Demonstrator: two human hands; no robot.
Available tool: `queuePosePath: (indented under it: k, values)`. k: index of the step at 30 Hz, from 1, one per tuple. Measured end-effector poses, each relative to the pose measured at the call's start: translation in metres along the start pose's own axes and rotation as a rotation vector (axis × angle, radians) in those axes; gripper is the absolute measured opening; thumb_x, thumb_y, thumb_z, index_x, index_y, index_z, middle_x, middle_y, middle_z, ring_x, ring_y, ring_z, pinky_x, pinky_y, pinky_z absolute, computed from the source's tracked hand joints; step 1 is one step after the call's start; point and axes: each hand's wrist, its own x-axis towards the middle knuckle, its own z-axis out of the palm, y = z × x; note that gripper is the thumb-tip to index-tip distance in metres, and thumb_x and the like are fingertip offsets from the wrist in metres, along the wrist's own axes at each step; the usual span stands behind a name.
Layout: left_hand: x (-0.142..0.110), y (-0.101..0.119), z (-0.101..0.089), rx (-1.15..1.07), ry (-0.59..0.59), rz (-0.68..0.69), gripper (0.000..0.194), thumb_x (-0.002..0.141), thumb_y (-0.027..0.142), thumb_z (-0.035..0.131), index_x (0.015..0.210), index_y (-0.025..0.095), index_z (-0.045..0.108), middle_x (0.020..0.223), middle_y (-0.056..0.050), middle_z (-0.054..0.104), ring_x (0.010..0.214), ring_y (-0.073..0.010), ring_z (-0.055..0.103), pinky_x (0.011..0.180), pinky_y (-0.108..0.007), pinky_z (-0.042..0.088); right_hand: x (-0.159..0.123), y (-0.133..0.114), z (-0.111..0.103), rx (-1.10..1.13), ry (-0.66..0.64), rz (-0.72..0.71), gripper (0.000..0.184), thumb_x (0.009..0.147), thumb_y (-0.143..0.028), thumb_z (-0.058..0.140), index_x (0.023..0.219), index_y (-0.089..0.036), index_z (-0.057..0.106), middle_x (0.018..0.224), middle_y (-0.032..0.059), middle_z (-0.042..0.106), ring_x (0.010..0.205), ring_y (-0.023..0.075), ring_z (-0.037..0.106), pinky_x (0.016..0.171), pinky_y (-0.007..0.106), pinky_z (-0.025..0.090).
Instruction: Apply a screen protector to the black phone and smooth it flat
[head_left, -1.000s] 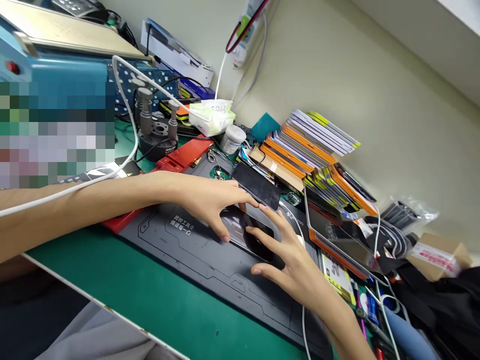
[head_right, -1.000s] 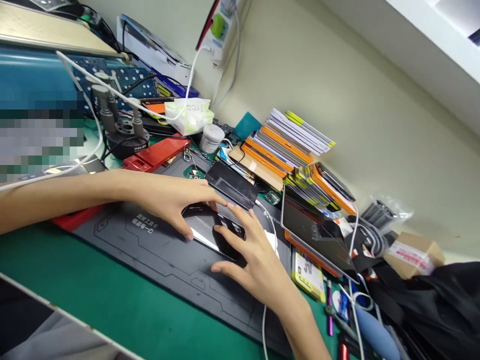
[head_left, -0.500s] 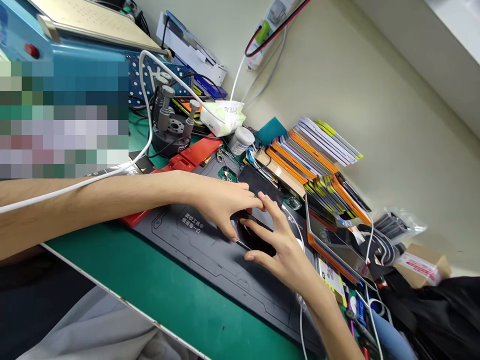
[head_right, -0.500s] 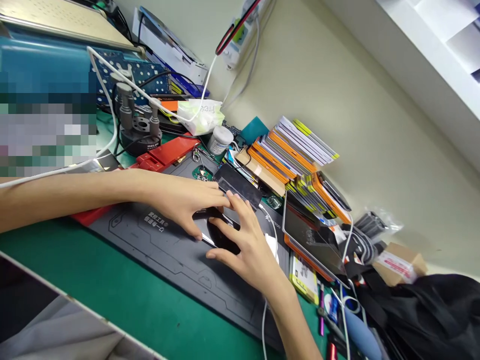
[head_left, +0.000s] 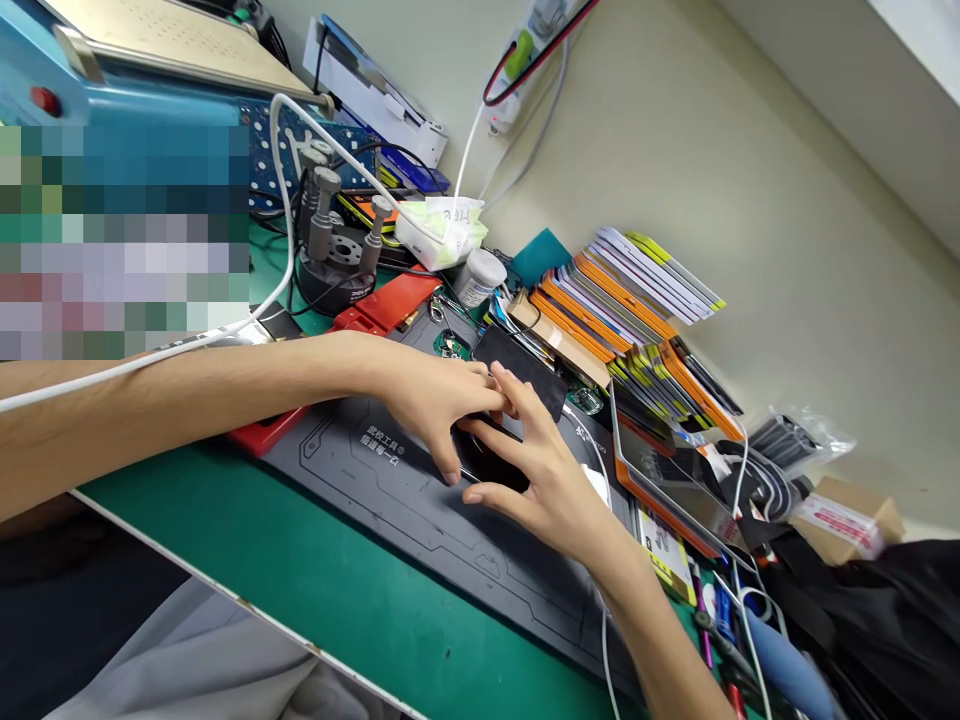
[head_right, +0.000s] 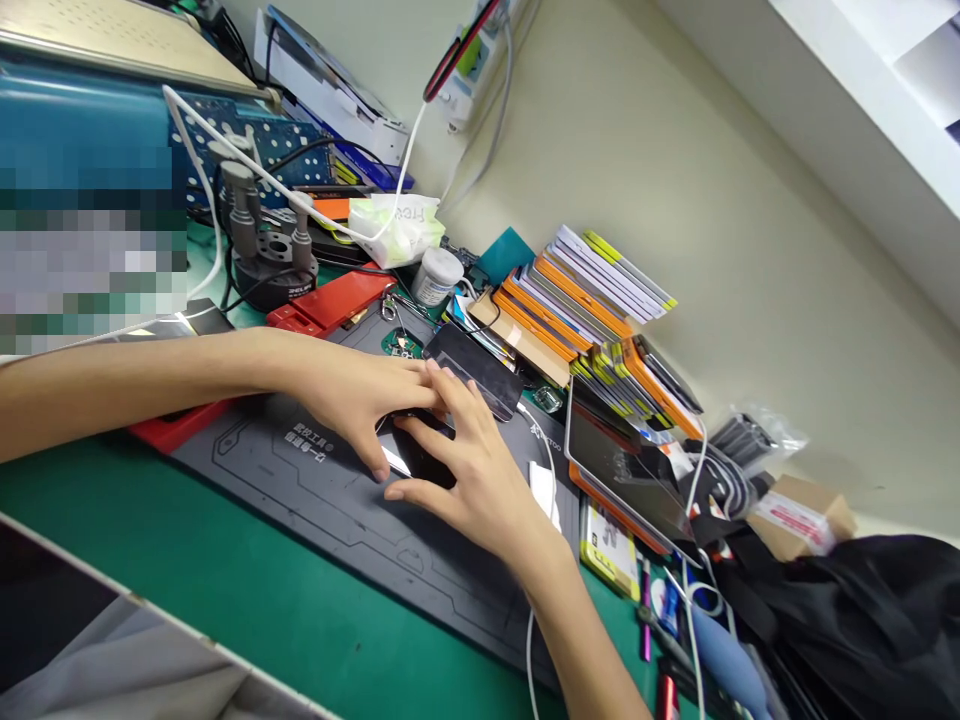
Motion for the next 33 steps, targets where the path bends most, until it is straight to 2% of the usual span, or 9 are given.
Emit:
queuePosePath:
  k: [3, 8, 10, 12, 15, 17, 23, 28, 33]
  values:
    - [-0.002, -0.007, -0.001, -0.045, -0.036, -0.025, 0.082, 0.074, 0.049, 0.092, 0.14, 0.015, 0.059, 0.162, -0.016, 0.053, 0.152, -0.0368, 0.043, 0.128, -0.043, 0.035, 0.008, -0.003, 0.002, 0.013, 0.006, -0.029, 0.064, 0.095, -0.064, 0.07, 0.144, -0.024, 0.07, 0.182, 0.0133, 0.02, 0.167, 0.0372, 0.023, 0.135, 0.064, 0.018]
    - [-0.004, -0.014, -0.004, -0.102, -0.099, -0.064, 0.081, 0.076, 0.049, 0.088, 0.144, 0.016, 0.059, 0.165, -0.015, 0.05, 0.152, -0.0367, 0.045, 0.126, -0.041, 0.039, 0.012, -0.007, 0.002, -0.008, 0.008, -0.094, 0.069, 0.096, -0.064, 0.068, 0.149, -0.02, 0.065, 0.181, 0.0194, 0.019, 0.167, 0.036, 0.022, 0.135, 0.063, 0.018]
    - [-0.004, -0.014, -0.005, -0.093, -0.091, -0.055, 0.085, 0.077, 0.049, 0.088, 0.149, 0.018, 0.057, 0.166, -0.013, 0.05, 0.155, -0.035, 0.04, 0.129, -0.04, 0.034, 0.001, -0.004, -0.003, -0.027, 0.027, -0.104, 0.067, 0.098, -0.062, 0.065, 0.149, -0.018, 0.065, 0.179, 0.021, 0.023, 0.167, 0.0364, 0.022, 0.135, 0.064, 0.018]
    - [-0.004, -0.013, -0.006, -0.088, -0.094, -0.051, 0.091, 0.078, 0.049, 0.088, 0.157, 0.021, 0.052, 0.166, -0.009, 0.05, 0.157, -0.0319, 0.037, 0.13, -0.038, 0.031, -0.018, 0.002, -0.009, -0.016, 0.091, -0.071, 0.056, 0.104, -0.057, 0.061, 0.145, -0.019, 0.067, 0.177, 0.0195, 0.032, 0.166, 0.0339, 0.027, 0.135, 0.063, 0.022]
    - [-0.005, -0.011, -0.006, -0.086, -0.12, -0.081, 0.096, 0.08, 0.051, 0.086, 0.163, 0.026, 0.044, 0.167, -0.006, 0.049, 0.156, -0.0292, 0.038, 0.128, -0.036, 0.033, -0.05, 0.013, -0.01, 0.032, 0.2, 0.003, 0.037, 0.11, -0.046, 0.055, 0.134, -0.024, 0.073, 0.167, 0.014, 0.047, 0.158, 0.0284, 0.042, 0.133, 0.058, 0.032]
    - [-0.006, -0.009, -0.007, -0.079, -0.127, -0.108, 0.097, 0.081, 0.052, 0.085, 0.165, 0.027, 0.042, 0.167, -0.006, 0.049, 0.155, -0.0289, 0.038, 0.128, -0.035, 0.033, -0.064, 0.017, -0.006, 0.031, 0.2, 0.007, 0.032, 0.109, -0.044, 0.058, 0.13, -0.025, 0.074, 0.163, 0.0132, 0.052, 0.155, 0.0278, 0.047, 0.13, 0.055, 0.038]
    - [-0.006, -0.006, -0.007, -0.066, -0.12, -0.133, 0.096, 0.08, 0.051, 0.085, 0.164, 0.03, 0.043, 0.164, -0.004, 0.052, 0.153, -0.0288, 0.039, 0.126, -0.035, 0.034, -0.066, 0.007, -0.002, -0.102, 0.191, -0.04, 0.041, 0.101, -0.047, 0.07, 0.131, -0.019, 0.072, 0.161, 0.0189, 0.054, 0.157, 0.0349, 0.043, 0.127, 0.057, 0.043]
    - [-0.005, -0.01, -0.005, -0.091, -0.106, -0.121, 0.097, 0.078, 0.052, 0.086, 0.163, 0.029, 0.044, 0.163, -0.005, 0.053, 0.153, -0.0301, 0.04, 0.126, -0.037, 0.035, -0.064, 0.001, -0.003, -0.081, 0.137, 0.028, 0.045, 0.102, -0.051, 0.068, 0.138, -0.024, 0.07, 0.168, 0.0156, 0.047, 0.159, 0.0361, 0.041, 0.127, 0.059, 0.044]
    - [-0.004, -0.01, -0.004, -0.1, -0.086, -0.061, 0.096, 0.079, 0.052, 0.087, 0.161, 0.023, 0.048, 0.162, -0.008, 0.054, 0.152, -0.0301, 0.042, 0.128, -0.037, 0.034, -0.063, -0.002, 0.0, -0.116, 0.115, 0.057, 0.042, 0.105, -0.046, 0.065, 0.141, -0.025, 0.068, 0.17, 0.0147, 0.043, 0.159, 0.0356, 0.041, 0.125, 0.058, 0.047]
